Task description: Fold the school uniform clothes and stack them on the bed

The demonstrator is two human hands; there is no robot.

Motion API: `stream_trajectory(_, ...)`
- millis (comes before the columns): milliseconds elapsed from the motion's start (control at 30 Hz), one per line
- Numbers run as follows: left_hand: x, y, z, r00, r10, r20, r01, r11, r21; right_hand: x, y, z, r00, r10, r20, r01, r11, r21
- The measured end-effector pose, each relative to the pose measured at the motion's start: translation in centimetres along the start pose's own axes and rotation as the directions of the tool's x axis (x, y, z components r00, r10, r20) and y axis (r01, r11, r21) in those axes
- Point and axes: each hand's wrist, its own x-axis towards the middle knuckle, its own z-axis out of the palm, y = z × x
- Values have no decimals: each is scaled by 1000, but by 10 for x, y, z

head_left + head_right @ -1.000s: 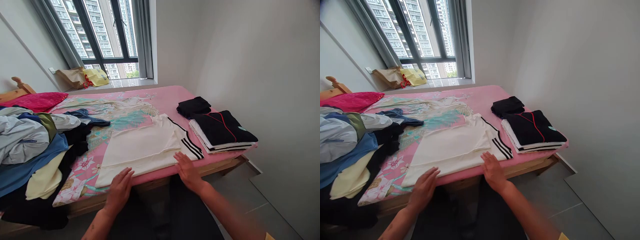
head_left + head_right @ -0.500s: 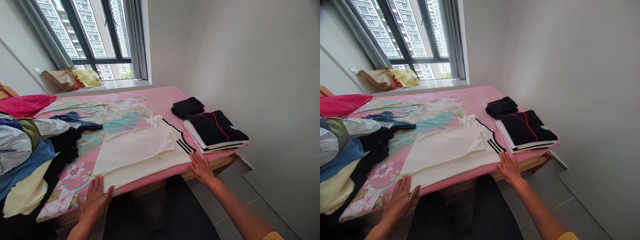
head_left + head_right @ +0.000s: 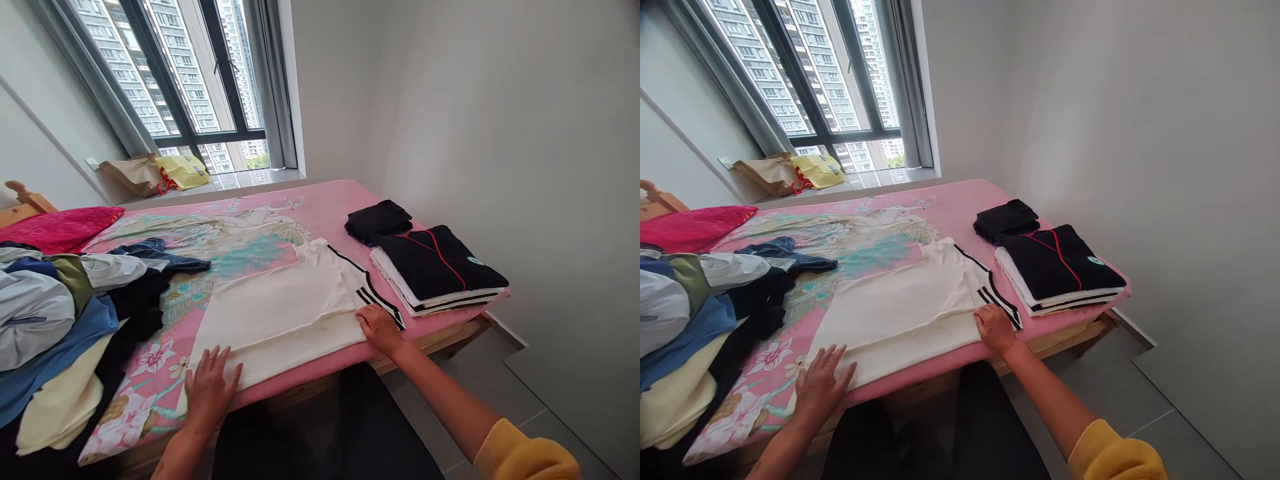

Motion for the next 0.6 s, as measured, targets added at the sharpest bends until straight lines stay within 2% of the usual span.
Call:
stream_trajectory(67, 3, 36, 8, 983, 184, -4, -184, 982, -31, 4, 1, 7, 999, -4, -53, 7, 998, 60)
stream_trajectory(167, 10, 107, 24, 893, 446, 62, -436, 891, -127, 3, 2, 19, 993, 16, -119, 1, 991, 136)
stream_trajectory(267, 25, 172, 42, 807, 573, 139, -549, 817, -178, 0, 4, 25, 987, 38, -157, -3, 977, 212)
stream_trajectory(333, 39, 203, 55, 786, 592, 180, -568, 806, -168, 0, 5, 26, 983, 49, -177, -6, 971, 238)
stream_trajectory(400, 54, 224, 66, 809, 550, 207, -523, 835, -172, 1, 6, 26, 980, 59, -189, -15, 974, 228)
stream_trajectory(467, 69, 237, 74, 858, 467, 213, -421, 878, -227, 1, 6, 27, 980, 64, -190, -24, 979, 202)
stream_trajectory(600, 93, 243, 72, 922, 333, 196, -258, 908, -329, 2, 7, 26, 984, 47, -173, -17, 984, 176)
